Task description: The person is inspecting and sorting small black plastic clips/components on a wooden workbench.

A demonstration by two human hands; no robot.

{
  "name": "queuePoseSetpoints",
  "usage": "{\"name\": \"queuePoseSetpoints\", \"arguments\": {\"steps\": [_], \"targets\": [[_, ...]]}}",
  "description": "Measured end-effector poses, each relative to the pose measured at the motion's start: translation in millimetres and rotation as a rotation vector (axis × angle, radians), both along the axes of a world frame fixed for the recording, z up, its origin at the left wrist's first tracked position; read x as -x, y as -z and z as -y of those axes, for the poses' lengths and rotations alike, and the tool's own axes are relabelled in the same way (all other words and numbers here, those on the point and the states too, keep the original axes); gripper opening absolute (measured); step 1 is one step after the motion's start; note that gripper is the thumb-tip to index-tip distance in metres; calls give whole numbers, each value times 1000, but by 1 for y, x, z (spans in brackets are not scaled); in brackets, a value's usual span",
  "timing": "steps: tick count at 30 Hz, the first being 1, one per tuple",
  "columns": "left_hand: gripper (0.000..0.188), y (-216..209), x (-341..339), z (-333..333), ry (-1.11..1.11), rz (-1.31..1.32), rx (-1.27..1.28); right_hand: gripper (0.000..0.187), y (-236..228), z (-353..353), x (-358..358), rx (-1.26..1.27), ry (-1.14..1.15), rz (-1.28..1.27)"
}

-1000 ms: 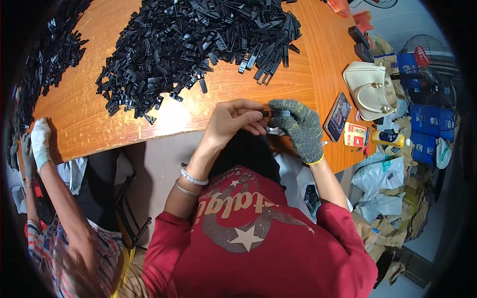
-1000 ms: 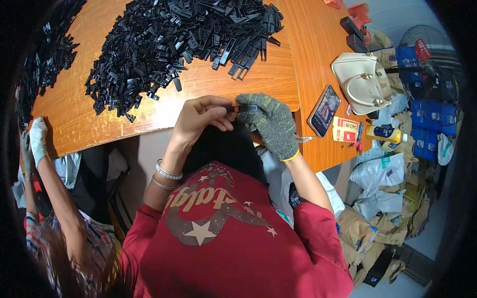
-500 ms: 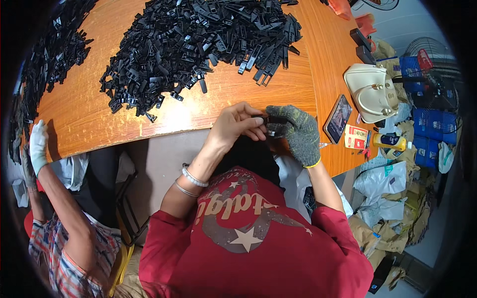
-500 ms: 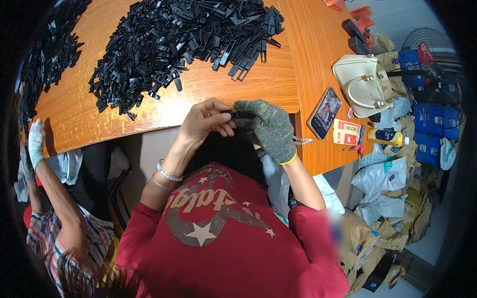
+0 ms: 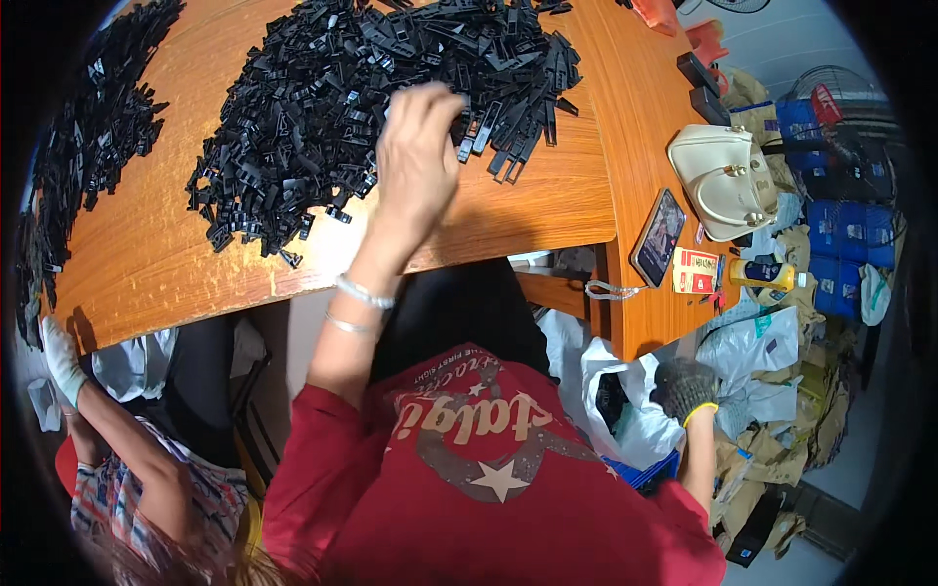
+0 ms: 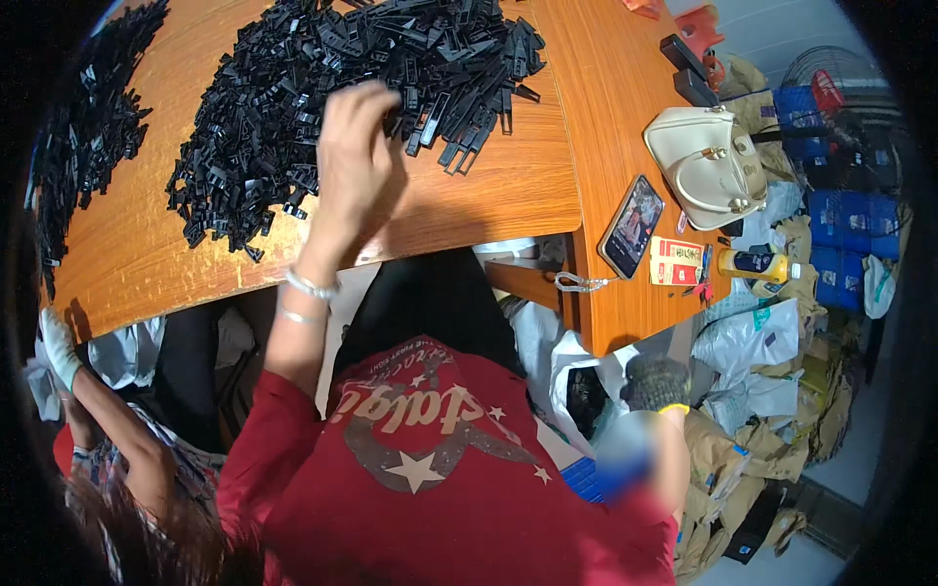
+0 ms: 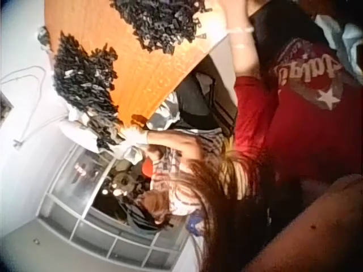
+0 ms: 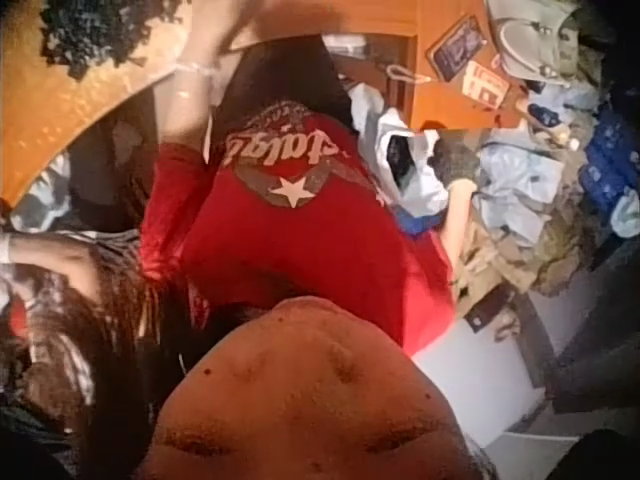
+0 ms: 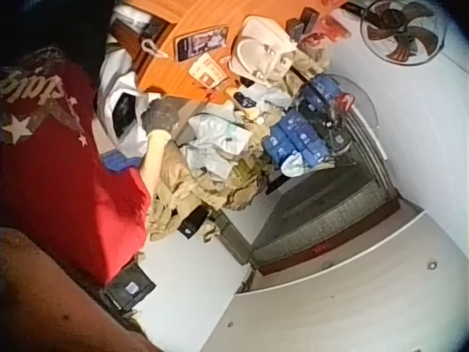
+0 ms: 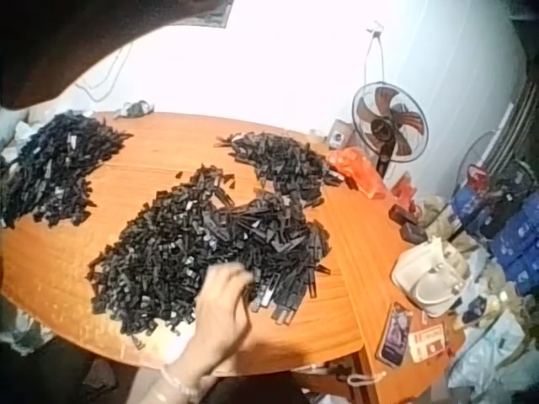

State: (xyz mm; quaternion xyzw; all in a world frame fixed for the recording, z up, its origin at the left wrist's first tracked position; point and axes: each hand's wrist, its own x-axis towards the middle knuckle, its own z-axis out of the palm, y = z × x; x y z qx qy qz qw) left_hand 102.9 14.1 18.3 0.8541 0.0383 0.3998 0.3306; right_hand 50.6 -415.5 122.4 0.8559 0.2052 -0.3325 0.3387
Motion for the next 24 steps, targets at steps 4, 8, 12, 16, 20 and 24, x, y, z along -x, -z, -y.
{"name": "queuePoseSetpoints", "arguments": {"steps": [4,8,12,16,20,24], "targets": [[30,5,-51,-35,-158,-165,-378,25,-2,-31,-5,-331,35,40],[28,23,-67,-27,-132,-286,-552,20,19,-124,-25,-933,-116,140],[20,25,-45,-7,-74,-185,-561,22,42,-195,-46,-1113,43,79],[18,24,-19,16,23,-234,-536,24,91,-209,-55,-1336,-274,136],[21,26,-1,22,63,-198,-431,22,89,-217,-53,-1323,-69,18],[25,27,10,21,98,-107,-325,24,101,-208,-56,-1464,70,-42]]}}
